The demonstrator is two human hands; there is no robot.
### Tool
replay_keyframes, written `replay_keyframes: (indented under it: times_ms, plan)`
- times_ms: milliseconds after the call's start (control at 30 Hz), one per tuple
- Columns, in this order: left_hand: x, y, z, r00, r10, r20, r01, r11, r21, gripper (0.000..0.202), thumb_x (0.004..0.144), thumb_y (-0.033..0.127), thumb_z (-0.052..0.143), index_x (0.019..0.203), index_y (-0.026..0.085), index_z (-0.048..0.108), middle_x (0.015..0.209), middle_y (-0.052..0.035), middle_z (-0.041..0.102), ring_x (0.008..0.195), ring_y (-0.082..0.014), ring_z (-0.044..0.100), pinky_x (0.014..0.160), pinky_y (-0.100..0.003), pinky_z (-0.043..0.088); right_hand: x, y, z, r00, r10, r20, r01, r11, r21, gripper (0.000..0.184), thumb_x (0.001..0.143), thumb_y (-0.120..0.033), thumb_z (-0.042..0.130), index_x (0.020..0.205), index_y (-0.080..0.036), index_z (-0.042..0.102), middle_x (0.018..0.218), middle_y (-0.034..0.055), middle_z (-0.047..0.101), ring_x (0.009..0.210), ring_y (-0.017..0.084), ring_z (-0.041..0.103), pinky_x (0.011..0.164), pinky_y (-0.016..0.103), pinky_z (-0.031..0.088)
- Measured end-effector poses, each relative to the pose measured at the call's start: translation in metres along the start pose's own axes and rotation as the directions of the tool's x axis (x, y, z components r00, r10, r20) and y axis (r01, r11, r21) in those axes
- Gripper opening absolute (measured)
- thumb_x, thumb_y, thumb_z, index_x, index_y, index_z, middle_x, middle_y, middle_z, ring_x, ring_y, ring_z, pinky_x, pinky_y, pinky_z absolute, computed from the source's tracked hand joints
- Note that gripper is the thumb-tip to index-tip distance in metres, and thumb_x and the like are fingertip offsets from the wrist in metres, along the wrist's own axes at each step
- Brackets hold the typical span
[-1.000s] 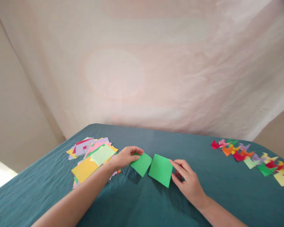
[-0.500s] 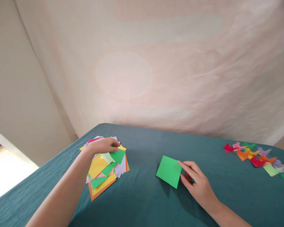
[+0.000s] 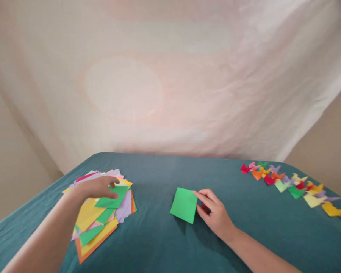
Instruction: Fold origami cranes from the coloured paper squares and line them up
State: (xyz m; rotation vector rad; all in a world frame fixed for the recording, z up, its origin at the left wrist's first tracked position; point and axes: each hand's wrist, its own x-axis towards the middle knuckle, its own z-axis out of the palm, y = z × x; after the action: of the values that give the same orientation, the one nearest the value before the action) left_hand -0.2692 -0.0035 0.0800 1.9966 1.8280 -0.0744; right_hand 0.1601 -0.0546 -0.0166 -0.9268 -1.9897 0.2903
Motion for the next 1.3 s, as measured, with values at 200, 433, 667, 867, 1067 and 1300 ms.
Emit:
replay_keyframes:
  times_ms: [200, 433, 667, 867, 1067, 1300]
  plan:
    - [-0.007, 0.046, 0.007, 0.988, 0.123, -0.095, -0.132, 0.987, -0.092, 0.058, 0.064, 0.045, 0.068, 0.114, 0.018, 0.059, 0.118, -0.0075, 0.059, 0.107, -0.0309, 0.05, 0.092, -0.032, 0.035, 0.001, 0.001, -0.001, 1.0, 0.004, 0.005, -0.004, 1.0, -0.004, 0.032, 0.083, -0.014, 0.048, 0.112, -0.021, 0.06, 0.092, 0.0061, 0.058, 0.06, 0.01, 0.054, 0.056, 0.022, 0.047]
    - [-0.022, 0.165, 0.061, 0.819, 0.533, -0.211, -0.571, 0.727, -0.382, 0.079, 0.065, 0.037, 0.072, 0.135, 0.032, 0.035, 0.14, -0.0019, 0.036, 0.126, -0.0278, 0.033, 0.105, -0.035, 0.021, 0.008, 0.003, -0.016, 0.998, -0.036, -0.053, 0.03, 0.993, -0.116, 0.02, 0.086, -0.02, 0.049, 0.092, -0.02, 0.068, 0.075, 0.0032, 0.06, 0.061, 0.011, 0.055, 0.056, 0.021, 0.044]
    - [-0.002, 0.211, 0.083, 0.612, 0.669, -0.421, -0.768, 0.63, -0.116, 0.025, 0.085, 0.027, 0.05, 0.104, 0.03, 0.065, 0.105, -0.0043, 0.064, 0.096, -0.0226, 0.055, 0.089, -0.033, 0.037, 0.005, 0.003, -0.052, 0.989, -0.141, -0.035, 0.122, 0.94, -0.318, 0.018, 0.086, -0.019, 0.05, 0.084, -0.02, 0.068, 0.068, 0.0029, 0.06, 0.063, 0.013, 0.055, 0.059, 0.024, 0.043]
    - [0.008, 0.221, 0.1, 0.546, 0.73, -0.41, -0.798, 0.602, 0.009, 0.024, 0.088, 0.025, 0.044, 0.096, 0.025, 0.066, 0.091, -0.0076, 0.065, 0.089, -0.0226, 0.056, 0.08, -0.034, 0.037, -0.011, 0.009, -0.06, 0.996, -0.091, -0.017, 0.078, 0.924, -0.375, 0.017, 0.084, -0.017, 0.051, 0.074, -0.018, 0.065, 0.067, 0.0029, 0.056, 0.063, 0.013, 0.052, 0.058, 0.025, 0.04]
    - [0.009, 0.217, 0.12, 0.493, 0.772, -0.401, -0.835, 0.549, 0.032, 0.024, 0.09, 0.024, 0.042, 0.096, 0.025, 0.065, 0.09, -0.0079, 0.065, 0.088, -0.0222, 0.057, 0.078, -0.033, 0.036, -0.015, 0.001, -0.057, 0.985, -0.111, 0.135, 0.157, 0.902, -0.401, 0.013, 0.081, -0.014, 0.052, 0.083, -0.019, 0.064, 0.077, 0.005, 0.06, 0.071, 0.017, 0.053, 0.065, 0.031, 0.042]
    - [0.004, 0.219, 0.122, 0.417, 0.851, -0.32, -0.829, 0.5, 0.251, 0.022, 0.091, 0.019, 0.041, 0.09, 0.02, 0.063, 0.086, -0.0078, 0.065, 0.084, -0.0203, 0.058, 0.076, -0.032, 0.037, -0.017, -0.007, -0.051, 0.897, -0.263, 0.357, 0.371, 0.886, -0.279, 0.023, 0.087, -0.012, 0.047, 0.105, -0.019, 0.061, 0.098, 0.0056, 0.065, 0.084, 0.016, 0.056, 0.075, 0.033, 0.044]
